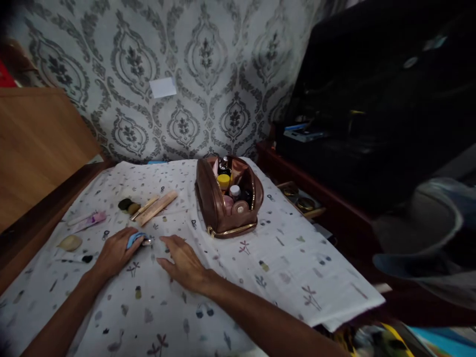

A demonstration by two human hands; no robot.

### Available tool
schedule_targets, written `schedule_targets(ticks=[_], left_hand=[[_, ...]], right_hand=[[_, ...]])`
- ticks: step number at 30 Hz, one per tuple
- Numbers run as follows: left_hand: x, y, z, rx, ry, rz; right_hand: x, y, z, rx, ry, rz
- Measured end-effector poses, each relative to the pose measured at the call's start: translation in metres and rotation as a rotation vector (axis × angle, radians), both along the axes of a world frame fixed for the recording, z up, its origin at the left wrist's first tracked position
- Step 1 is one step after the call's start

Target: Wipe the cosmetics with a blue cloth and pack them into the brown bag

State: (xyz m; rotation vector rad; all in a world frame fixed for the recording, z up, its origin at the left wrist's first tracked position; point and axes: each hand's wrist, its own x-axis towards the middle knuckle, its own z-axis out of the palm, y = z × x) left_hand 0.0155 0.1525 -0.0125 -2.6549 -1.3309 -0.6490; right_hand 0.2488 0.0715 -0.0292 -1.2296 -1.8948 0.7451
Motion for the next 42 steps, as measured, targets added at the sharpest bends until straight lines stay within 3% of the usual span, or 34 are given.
schedule_targets(ticks=[5, 8, 15, 18, 22, 25, 34, 38, 42], left_hand=[[0.034, -0.021, -0.004, 0.06, -0.089, -0.225], [0.045, -0.026, -0.004, 0.091, -0.087, -0.269], [0.039, -0.017, -0.003, 0.13, -0.084, -0.16], [0.03, -0.01, -0.003, 0.116, -0.143, -0.055], [0.022, -0.007, 0.003, -0.075, -0.296, 0.102], [0.021, -0.009, 0.009, -0.225, -0.46, 0.15], [0.025, -0.014, 0.014, -0.692, -1.148, 0.369], [0.03, -0.013, 0.019, -0.772, -1.322, 0.391], [0.033, -0.012, 0.021, -0.802, -1.413, 0.289]], right_hand=[[0.002, -0.004, 0.013, 0.019, 0.017, 0.024], [0.001, -0.005, 0.015, 0.017, 0.017, 0.001], [0.003, -0.002, 0.012, -0.085, 0.146, -0.088], [0.006, -0.001, 0.013, -0.118, 0.217, -0.119], [0.009, 0.003, 0.01, -0.141, 0.343, -0.129], [0.009, 0.004, 0.008, -0.168, 0.387, -0.116], [0.011, 0.002, 0.014, -0.174, 0.343, -0.122], [0.011, 0.004, 0.008, -0.229, 0.439, -0.066], [0.01, 0.005, 0.006, -0.3, 0.463, -0.003]])
